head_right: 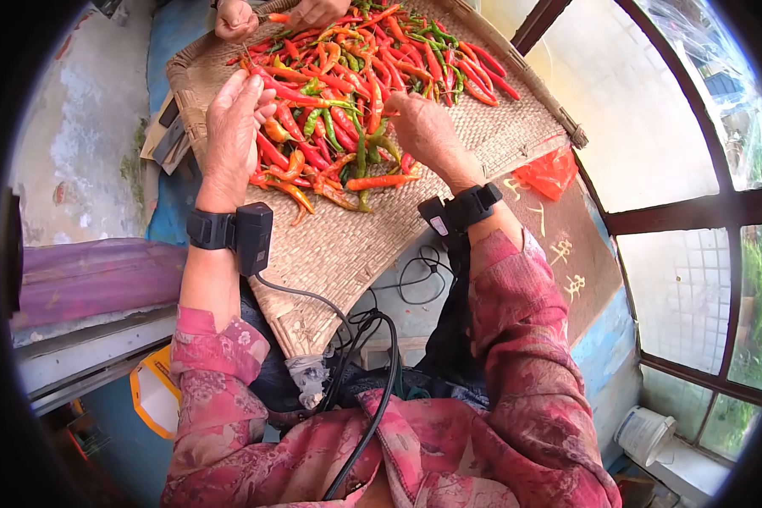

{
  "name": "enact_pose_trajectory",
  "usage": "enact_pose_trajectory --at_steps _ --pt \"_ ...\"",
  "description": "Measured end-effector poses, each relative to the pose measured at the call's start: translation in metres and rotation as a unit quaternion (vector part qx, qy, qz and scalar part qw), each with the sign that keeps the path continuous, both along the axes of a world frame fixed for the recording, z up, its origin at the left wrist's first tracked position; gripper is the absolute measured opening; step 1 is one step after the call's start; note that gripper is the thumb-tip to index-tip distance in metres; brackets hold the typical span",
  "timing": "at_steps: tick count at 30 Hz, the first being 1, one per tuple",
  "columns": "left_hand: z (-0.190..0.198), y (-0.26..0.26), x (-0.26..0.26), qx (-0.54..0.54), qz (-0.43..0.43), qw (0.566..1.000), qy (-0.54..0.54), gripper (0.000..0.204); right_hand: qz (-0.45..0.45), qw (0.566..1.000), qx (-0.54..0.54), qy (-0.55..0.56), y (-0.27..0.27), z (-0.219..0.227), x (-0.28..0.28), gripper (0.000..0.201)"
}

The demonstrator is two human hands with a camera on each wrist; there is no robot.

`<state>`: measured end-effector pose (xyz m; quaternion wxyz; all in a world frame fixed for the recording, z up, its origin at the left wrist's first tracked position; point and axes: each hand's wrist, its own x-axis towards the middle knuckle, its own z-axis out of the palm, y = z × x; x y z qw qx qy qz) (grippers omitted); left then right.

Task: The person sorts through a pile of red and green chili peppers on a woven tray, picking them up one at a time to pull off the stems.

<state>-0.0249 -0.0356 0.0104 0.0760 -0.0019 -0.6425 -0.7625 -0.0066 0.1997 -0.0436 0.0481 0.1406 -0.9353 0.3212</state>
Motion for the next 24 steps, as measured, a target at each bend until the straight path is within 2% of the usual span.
enact_pose_trajectory --at_steps 2,3,5,6,9,10,11,13,14,16,17,19,20,21,22,24 --pt "-0.005 0.002 -0.004 0.008 0.099 0.995 0.018 0.032 -0.037 0.983 0.163 0.077 0.009 -0.010 -0.002 0.014" --pt "-0.005 0.004 -0.003 0.008 0.098 0.995 0.016 0.032 -0.038 0.983 0.164 0.075 0.011 -0.016 -0.003 0.014" --pt "-0.003 0.005 -0.001 -0.041 0.068 0.997 0.025 0.041 0.005 0.981 0.179 0.076 0.012 -0.028 -0.008 0.018" --pt "0.004 0.002 0.005 -0.063 -0.024 0.998 0.006 0.046 0.001 0.977 0.189 0.095 0.008 -0.027 -0.009 0.017" --pt "0.000 0.011 0.012 -0.098 -0.071 0.993 0.010 0.036 -0.015 0.983 0.158 0.088 0.005 -0.015 -0.014 0.013" --pt "0.003 0.010 0.016 -0.135 -0.107 0.985 -0.015 0.038 -0.029 0.987 0.132 0.084 0.005 -0.009 -0.014 0.007" --pt "0.002 0.011 0.017 -0.134 -0.108 0.985 -0.016 0.038 -0.040 0.986 0.090 0.135 0.005 -0.007 -0.014 0.007" --pt "-0.002 0.013 0.017 -0.152 -0.179 0.972 -0.027 0.037 -0.064 0.986 0.075 0.138 0.003 0.009 -0.010 0.012" --pt "-0.005 0.016 0.017 -0.169 -0.180 0.969 -0.020 0.036 -0.065 0.985 0.075 0.139 0.002 0.016 -0.006 0.012" --pt "-0.015 0.026 0.019 -0.170 -0.170 0.971 0.007 0.032 -0.101 0.993 -0.043 0.040 -0.004 0.030 0.004 0.022" --pt "-0.019 0.031 0.021 -0.171 -0.157 0.972 0.033 0.028 -0.104 0.993 -0.043 0.041 -0.002 0.027 0.003 0.022" --pt "-0.021 0.037 0.023 -0.176 -0.162 0.971 0.030 0.031 -0.030 0.982 -0.183 -0.031 -0.011 0.035 0.004 0.029" --pt "-0.021 0.039 0.025 -0.193 -0.211 0.958 0.030 0.032 0.005 0.923 -0.358 -0.140 -0.017 0.037 0.014 0.024" --pt "-0.019 0.041 0.026 -0.210 -0.260 0.942 0.031 0.032 0.009 0.917 -0.377 -0.133 -0.021 0.037 0.016 0.022" --pt "-0.015 0.043 0.030 -0.219 -0.277 0.936 -0.012 0.031 0.015 0.911 -0.386 -0.143 -0.021 0.038 0.017 0.021" --pt "-0.014 0.043 0.030 -0.249 -0.281 0.927 -0.002 0.030 0.016 0.905 -0.397 -0.152 -0.017 0.038 0.017 0.020"
